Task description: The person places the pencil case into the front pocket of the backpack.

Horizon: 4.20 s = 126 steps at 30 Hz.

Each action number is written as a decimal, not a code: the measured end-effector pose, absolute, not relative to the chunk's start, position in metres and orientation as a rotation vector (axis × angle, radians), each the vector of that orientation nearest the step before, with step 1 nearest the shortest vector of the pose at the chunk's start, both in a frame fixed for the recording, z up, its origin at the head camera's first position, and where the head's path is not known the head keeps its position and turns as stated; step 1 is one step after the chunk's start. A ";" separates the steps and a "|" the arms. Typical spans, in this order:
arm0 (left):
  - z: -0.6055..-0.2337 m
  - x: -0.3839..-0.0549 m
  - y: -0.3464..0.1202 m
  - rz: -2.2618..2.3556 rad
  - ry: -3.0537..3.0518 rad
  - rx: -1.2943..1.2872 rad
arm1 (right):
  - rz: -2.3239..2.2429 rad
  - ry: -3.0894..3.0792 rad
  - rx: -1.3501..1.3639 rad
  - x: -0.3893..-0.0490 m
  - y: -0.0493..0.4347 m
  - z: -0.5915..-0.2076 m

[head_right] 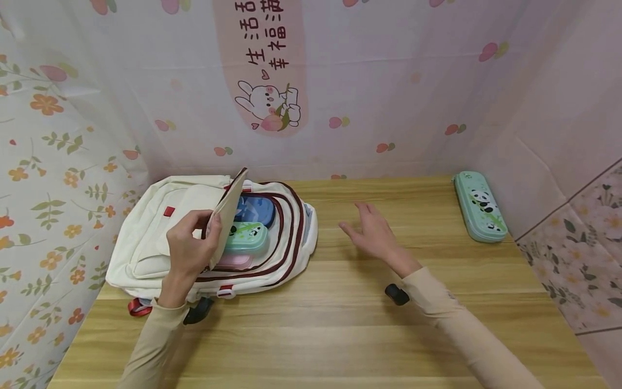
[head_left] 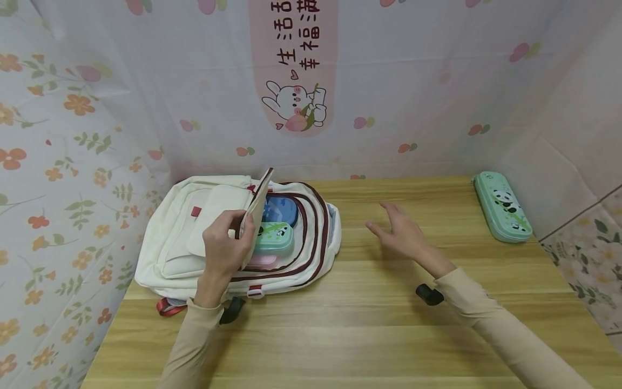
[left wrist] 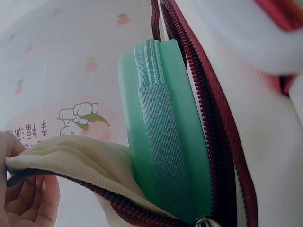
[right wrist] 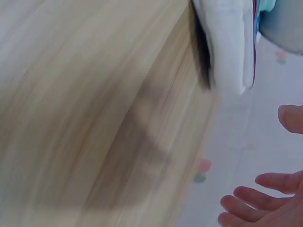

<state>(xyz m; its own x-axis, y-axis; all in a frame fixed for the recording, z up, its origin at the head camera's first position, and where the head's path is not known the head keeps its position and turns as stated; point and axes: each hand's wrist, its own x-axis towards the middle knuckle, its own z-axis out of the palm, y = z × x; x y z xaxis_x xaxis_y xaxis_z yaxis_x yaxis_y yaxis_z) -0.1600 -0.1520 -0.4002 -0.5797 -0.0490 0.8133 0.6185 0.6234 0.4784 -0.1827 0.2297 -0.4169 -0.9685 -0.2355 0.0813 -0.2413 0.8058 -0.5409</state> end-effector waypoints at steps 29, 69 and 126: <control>-0.402 -0.158 -0.153 -1.006 -1.995 -0.449 | 0.746 -2.953 -0.080 -0.188 0.385 -0.435; -0.405 -0.158 -0.155 -0.970 -1.977 -0.472 | 0.729 -2.928 -0.753 -0.172 0.473 -0.460; -0.409 -0.162 -0.153 -1.022 -1.975 -0.462 | 0.765 -2.854 -0.338 -0.170 0.361 -0.420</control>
